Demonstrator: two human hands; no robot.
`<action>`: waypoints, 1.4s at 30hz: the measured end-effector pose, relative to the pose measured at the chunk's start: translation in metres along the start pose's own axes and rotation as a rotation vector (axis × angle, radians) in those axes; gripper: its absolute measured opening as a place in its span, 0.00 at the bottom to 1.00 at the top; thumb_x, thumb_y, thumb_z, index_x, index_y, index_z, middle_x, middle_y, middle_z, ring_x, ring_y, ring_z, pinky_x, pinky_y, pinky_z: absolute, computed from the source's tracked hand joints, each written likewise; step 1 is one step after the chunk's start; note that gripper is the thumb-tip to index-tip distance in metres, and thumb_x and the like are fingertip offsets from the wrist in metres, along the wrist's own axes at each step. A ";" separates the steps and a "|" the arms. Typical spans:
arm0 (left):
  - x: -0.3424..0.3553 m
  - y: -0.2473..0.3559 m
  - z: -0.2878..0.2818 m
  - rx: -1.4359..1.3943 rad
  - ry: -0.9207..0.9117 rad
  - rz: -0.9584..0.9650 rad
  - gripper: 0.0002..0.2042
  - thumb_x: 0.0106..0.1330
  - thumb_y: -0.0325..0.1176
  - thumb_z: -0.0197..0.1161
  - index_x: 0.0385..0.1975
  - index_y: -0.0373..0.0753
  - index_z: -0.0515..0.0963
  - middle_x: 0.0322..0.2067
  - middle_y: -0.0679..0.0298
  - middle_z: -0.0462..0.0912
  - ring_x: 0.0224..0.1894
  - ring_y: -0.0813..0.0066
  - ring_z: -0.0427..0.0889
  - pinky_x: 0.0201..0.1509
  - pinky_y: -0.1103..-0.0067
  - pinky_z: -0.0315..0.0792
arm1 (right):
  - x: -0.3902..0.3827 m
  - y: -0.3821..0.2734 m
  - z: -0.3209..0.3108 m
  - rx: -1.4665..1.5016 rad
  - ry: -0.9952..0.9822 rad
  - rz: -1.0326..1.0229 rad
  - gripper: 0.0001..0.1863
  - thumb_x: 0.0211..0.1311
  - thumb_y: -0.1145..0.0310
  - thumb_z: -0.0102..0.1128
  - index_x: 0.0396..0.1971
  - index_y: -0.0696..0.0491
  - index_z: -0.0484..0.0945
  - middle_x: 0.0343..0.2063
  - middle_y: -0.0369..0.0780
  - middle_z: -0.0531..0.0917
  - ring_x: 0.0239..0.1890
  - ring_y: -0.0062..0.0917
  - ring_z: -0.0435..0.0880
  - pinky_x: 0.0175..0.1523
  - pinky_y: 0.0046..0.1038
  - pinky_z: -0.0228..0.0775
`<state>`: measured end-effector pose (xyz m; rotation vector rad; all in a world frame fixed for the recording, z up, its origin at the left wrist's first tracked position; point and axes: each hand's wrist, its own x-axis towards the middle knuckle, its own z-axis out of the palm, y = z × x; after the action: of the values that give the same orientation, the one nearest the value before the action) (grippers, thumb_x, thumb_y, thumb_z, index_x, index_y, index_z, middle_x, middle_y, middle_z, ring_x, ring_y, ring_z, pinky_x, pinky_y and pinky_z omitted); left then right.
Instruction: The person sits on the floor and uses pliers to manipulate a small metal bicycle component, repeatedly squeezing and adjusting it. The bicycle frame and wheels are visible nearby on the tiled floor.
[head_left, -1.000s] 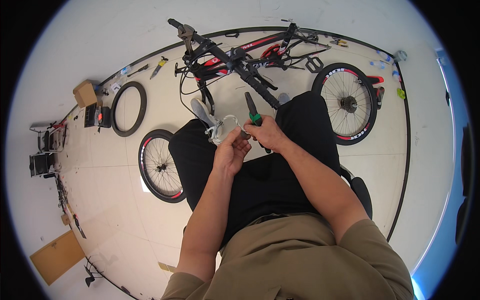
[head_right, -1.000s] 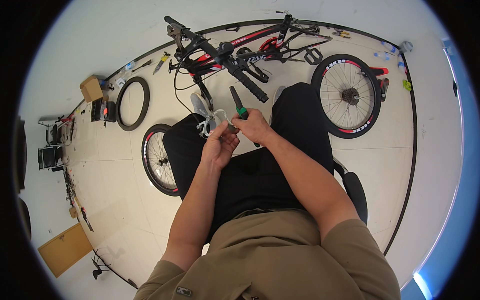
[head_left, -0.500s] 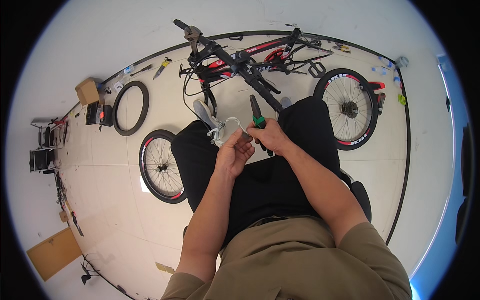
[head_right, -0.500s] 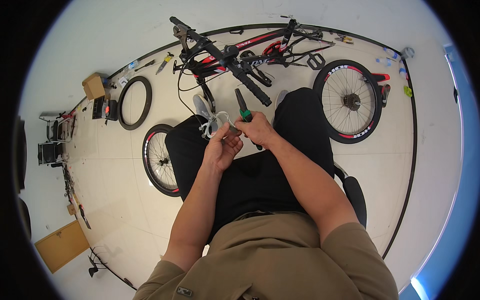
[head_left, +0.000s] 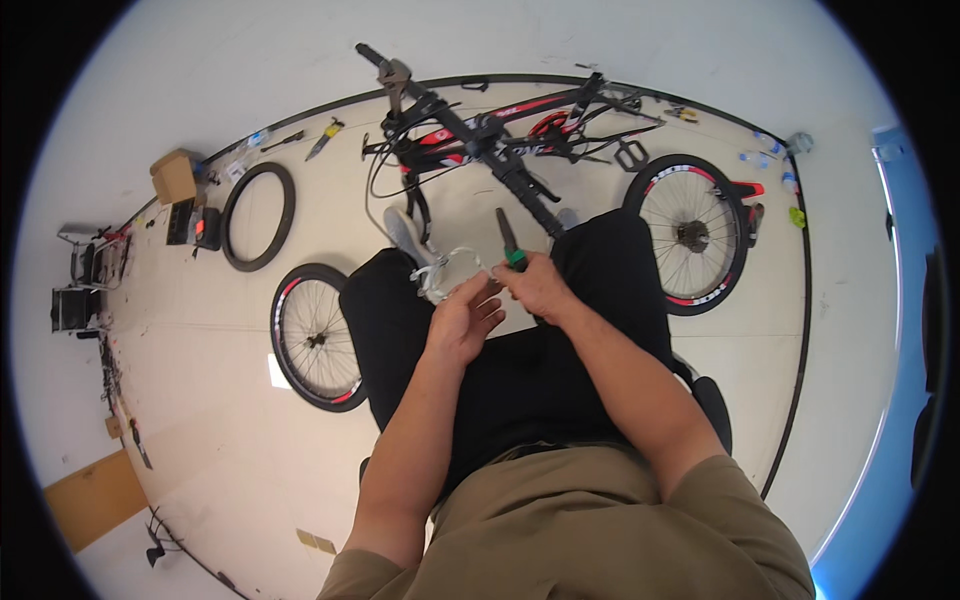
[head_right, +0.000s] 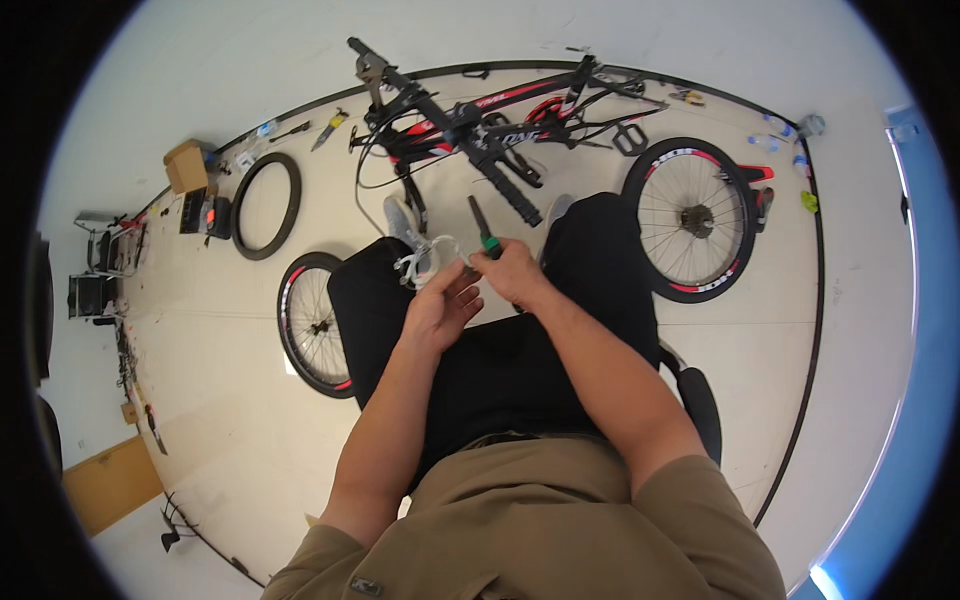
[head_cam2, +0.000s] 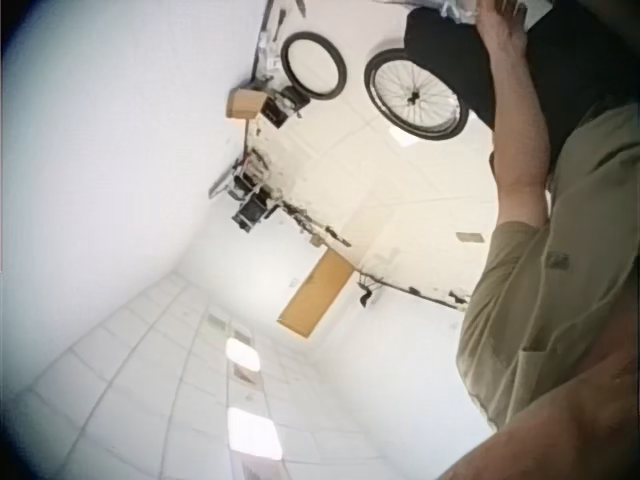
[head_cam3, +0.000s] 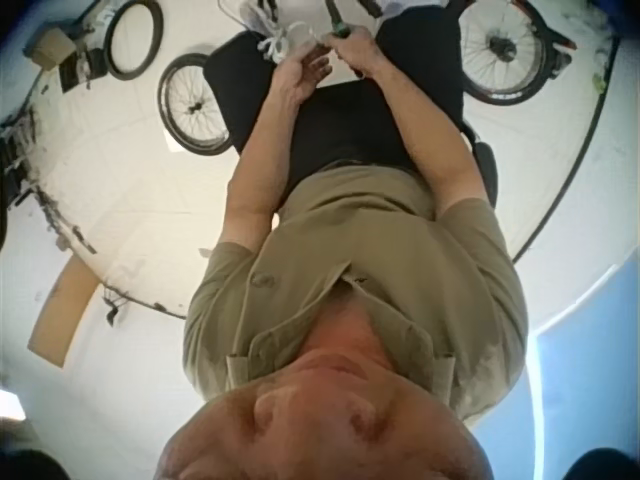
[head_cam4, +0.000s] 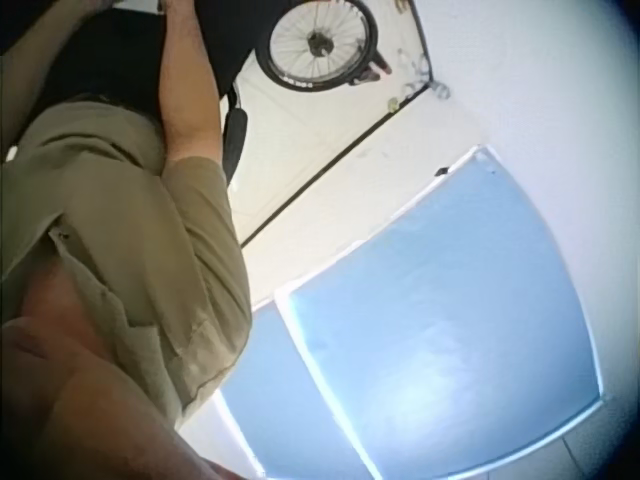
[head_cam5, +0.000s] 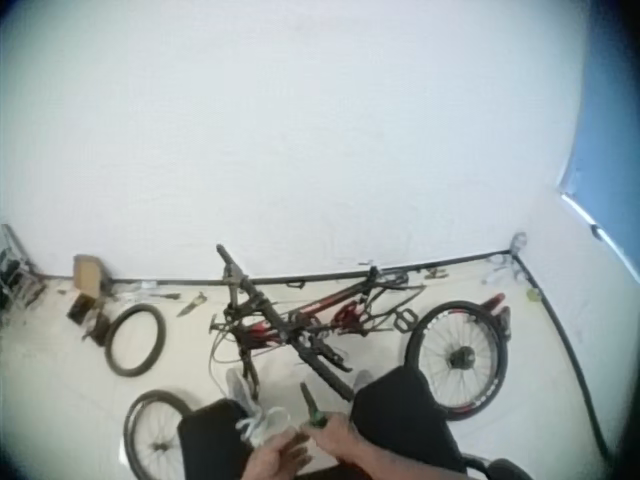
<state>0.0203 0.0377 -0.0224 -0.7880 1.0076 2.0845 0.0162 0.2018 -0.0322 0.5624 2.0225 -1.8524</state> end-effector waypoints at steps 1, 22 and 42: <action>0.007 -0.004 -0.007 0.039 -0.010 -0.018 0.17 0.67 0.43 0.67 0.48 0.40 0.77 0.46 0.60 0.80 0.46 0.66 0.74 0.57 0.66 0.71 | 0.002 0.005 -0.001 -0.011 0.028 -0.023 0.13 0.60 0.60 0.68 0.30 0.56 0.82 0.20 0.33 0.79 0.22 0.16 0.75 0.28 0.25 0.67; 0.006 -0.002 -0.004 -0.009 0.040 0.035 0.10 0.67 0.40 0.68 0.40 0.43 0.77 0.33 0.61 0.83 0.29 0.76 0.77 0.37 0.76 0.73 | -0.003 0.001 0.004 0.236 -0.071 0.093 0.10 0.60 0.68 0.63 0.37 0.58 0.83 0.24 0.36 0.81 0.21 0.17 0.75 0.26 0.24 0.65; 0.005 -0.006 -0.004 0.024 0.069 0.028 0.14 0.71 0.45 0.61 0.43 0.39 0.75 0.33 0.58 0.83 0.30 0.73 0.76 0.39 0.71 0.73 | -0.001 0.008 -0.002 0.303 -0.122 0.178 0.07 0.63 0.70 0.66 0.37 0.58 0.82 0.23 0.37 0.81 0.23 0.22 0.80 0.30 0.27 0.74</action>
<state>0.0229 0.0390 -0.0305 -0.8438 1.0845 2.0773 0.0211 0.2043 -0.0378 0.6674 1.5716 -2.0403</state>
